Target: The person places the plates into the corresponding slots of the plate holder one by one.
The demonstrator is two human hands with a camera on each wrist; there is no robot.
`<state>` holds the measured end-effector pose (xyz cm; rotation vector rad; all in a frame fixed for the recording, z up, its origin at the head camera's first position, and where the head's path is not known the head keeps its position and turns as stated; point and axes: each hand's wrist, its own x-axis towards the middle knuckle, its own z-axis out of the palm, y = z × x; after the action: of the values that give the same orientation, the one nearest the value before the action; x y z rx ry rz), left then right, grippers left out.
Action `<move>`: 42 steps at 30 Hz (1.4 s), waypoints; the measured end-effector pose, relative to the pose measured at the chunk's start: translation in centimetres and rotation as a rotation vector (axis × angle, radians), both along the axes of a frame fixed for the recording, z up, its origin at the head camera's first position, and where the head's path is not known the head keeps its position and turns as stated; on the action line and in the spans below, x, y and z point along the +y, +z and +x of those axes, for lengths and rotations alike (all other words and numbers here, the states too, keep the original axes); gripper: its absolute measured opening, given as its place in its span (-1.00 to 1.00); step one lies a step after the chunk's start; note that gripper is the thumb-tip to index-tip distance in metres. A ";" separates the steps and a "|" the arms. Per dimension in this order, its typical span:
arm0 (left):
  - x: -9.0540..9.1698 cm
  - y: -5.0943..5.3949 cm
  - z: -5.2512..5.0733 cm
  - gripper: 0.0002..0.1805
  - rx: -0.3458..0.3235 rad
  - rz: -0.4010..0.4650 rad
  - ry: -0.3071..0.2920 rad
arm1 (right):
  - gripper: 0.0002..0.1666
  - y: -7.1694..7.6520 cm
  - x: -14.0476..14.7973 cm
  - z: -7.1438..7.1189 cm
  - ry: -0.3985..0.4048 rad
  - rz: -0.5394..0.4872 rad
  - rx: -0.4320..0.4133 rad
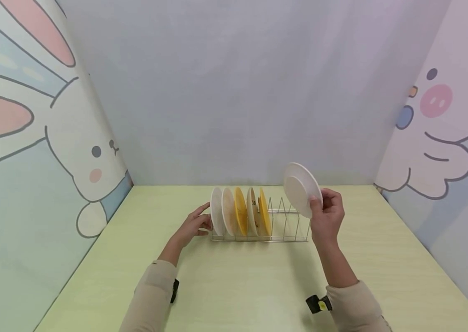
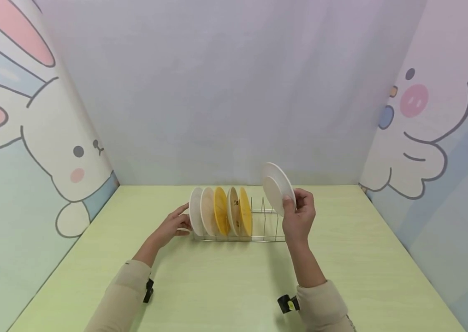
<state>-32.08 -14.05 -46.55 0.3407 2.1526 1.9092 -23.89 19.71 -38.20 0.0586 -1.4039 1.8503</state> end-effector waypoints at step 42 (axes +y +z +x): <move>0.0 0.0 -0.1 -0.40 -0.010 0.001 -0.012 | -0.77 -8.0 -4.5 -2.2 0.063 0.210 -0.342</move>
<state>-32.17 -14.03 -46.59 0.3428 2.1389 1.9015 -26.05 15.18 -46.20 -0.1144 -1.8483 1.8169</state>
